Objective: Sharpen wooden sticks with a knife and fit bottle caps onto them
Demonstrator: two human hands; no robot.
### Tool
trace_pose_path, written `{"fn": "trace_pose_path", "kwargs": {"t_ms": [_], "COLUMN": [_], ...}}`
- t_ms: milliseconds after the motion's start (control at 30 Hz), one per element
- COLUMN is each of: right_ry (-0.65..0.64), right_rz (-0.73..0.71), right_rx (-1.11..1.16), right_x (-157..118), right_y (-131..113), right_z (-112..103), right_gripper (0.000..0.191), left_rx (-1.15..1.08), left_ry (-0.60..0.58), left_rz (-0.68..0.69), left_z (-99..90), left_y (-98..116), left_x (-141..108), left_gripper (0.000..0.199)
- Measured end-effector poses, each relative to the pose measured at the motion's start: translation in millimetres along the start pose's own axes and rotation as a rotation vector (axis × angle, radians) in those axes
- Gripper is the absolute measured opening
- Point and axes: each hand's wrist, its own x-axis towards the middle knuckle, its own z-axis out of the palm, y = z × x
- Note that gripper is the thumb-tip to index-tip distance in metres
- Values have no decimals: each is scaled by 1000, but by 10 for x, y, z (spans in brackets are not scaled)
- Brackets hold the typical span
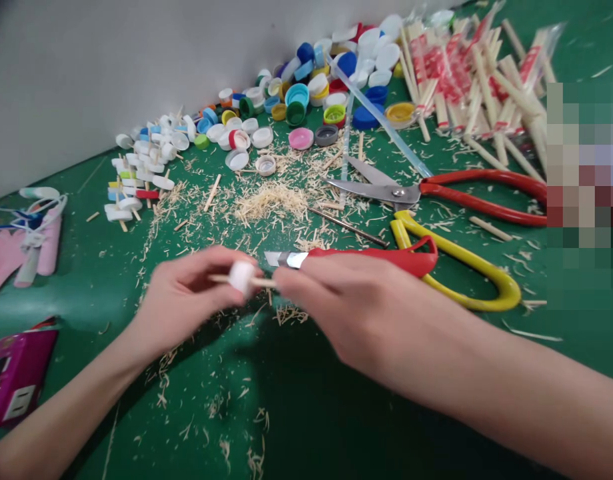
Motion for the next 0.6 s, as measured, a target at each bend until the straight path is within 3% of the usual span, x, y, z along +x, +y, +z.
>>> {"fn": "trace_pose_path", "kwargs": {"t_ms": [100,267,467,600], "right_ry": [-56,47,83,189], "right_rz": [18,-26,-56,85], "right_rx": [76,-28,-43,129], "right_x": [27,50,44,22], "right_y": [-62,-58,22,-35], "right_z": [-13,-72,-71,-168], "right_gripper": [24,24,26,15], "left_rx": [18,110,205,316], "left_ry": [-75,-50,-106,-72], "left_rz": [-11,75,132,247], "left_z": [72,40,-3,17], "left_y": [93,253,235,215], "left_x": [-11,-2,-8,-45], "left_gripper": [21,27,32,32]}}
